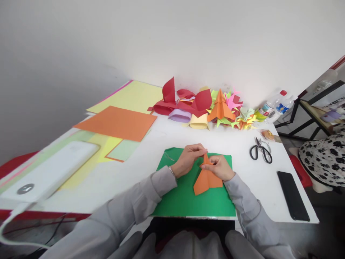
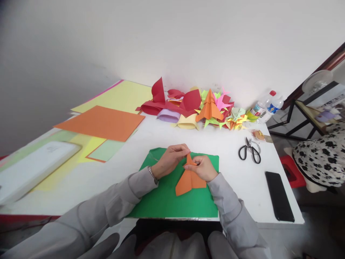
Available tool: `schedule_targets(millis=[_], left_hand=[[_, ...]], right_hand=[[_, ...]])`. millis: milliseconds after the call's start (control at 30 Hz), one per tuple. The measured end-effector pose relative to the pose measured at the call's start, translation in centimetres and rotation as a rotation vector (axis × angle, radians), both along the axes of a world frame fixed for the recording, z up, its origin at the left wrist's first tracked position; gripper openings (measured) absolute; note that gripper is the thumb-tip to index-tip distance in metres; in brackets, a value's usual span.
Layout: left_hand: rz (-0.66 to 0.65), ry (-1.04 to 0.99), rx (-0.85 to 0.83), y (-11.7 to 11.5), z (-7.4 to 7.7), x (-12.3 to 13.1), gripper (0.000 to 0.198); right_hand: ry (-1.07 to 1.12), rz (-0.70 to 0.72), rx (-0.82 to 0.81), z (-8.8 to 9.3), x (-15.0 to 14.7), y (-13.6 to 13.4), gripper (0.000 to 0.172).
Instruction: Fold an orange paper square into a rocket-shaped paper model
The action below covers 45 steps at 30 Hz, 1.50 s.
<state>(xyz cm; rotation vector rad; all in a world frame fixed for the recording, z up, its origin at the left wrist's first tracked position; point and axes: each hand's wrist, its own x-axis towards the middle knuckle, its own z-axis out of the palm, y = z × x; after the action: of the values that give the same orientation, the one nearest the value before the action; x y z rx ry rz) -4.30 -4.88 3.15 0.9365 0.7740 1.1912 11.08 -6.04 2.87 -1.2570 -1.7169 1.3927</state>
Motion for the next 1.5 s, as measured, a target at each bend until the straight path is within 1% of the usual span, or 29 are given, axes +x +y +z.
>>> schedule_targets(millis=[233,333,533,633,733,833,900,967,1033,1100,1200,1333,1433,1500], left_hand=[[-0.022,-0.037,-0.077,0.1,-0.1,0.0,0.026],[-0.011,-0.037,-0.093,0.1,-0.2,0.0,0.029],[0.001,0.074,-0.014,0.0,-0.2,0.1,0.024],[0.01,0.081,0.031,0.0,-0.2,0.1,0.025],[0.013,0.08,0.02,0.0,-0.2,0.1,0.027],[-0.043,0.106,-0.016,0.0,-0.1,0.1,0.025],[-0.102,0.136,-0.022,-0.1,0.0,0.0,0.021],[-0.129,0.156,-0.019,-0.1,-0.1,0.0,0.02],[-0.112,0.157,-0.017,-0.1,-0.2,0.0,0.02],[-0.066,0.144,-0.015,-0.1,-0.3,0.0,0.019],[-0.004,0.118,-0.016,0.0,-0.3,-0.1,0.018],[-0.006,0.065,-0.066,0.1,-0.2,-0.1,0.021],[-0.01,0.025,-0.102,0.0,-0.1,-0.1,0.026],[-0.016,0.006,-0.127,0.0,-0.1,-0.1,0.026]], right_hand=[[0.011,-0.005,-0.029,0.0,-0.1,-0.1,0.053],[0.018,-0.015,-0.033,-0.1,-0.1,-0.1,0.054],[0.023,-0.011,-0.001,-0.1,0.0,0.0,0.053],[0.011,-0.009,-0.002,-0.1,-0.1,0.0,0.053],[0.007,-0.019,-0.012,-0.1,-0.1,0.0,0.052],[0.018,-0.054,-0.006,-0.3,0.0,0.0,0.052],[0.024,-0.079,-0.013,-0.4,0.0,0.1,0.052],[0.027,-0.095,-0.023,-0.4,0.1,0.1,0.053],[0.029,-0.103,-0.033,-0.3,0.1,0.1,0.053],[0.035,-0.101,-0.052,0.0,0.2,0.0,0.053],[0.045,-0.067,-0.063,0.5,0.3,0.0,0.05],[0.044,-0.041,-0.026,0.7,0.5,0.0,0.049],[0.023,-0.027,-0.024,0.6,0.5,0.0,0.047],[0.01,-0.028,-0.009,0.4,0.5,0.0,0.047]])
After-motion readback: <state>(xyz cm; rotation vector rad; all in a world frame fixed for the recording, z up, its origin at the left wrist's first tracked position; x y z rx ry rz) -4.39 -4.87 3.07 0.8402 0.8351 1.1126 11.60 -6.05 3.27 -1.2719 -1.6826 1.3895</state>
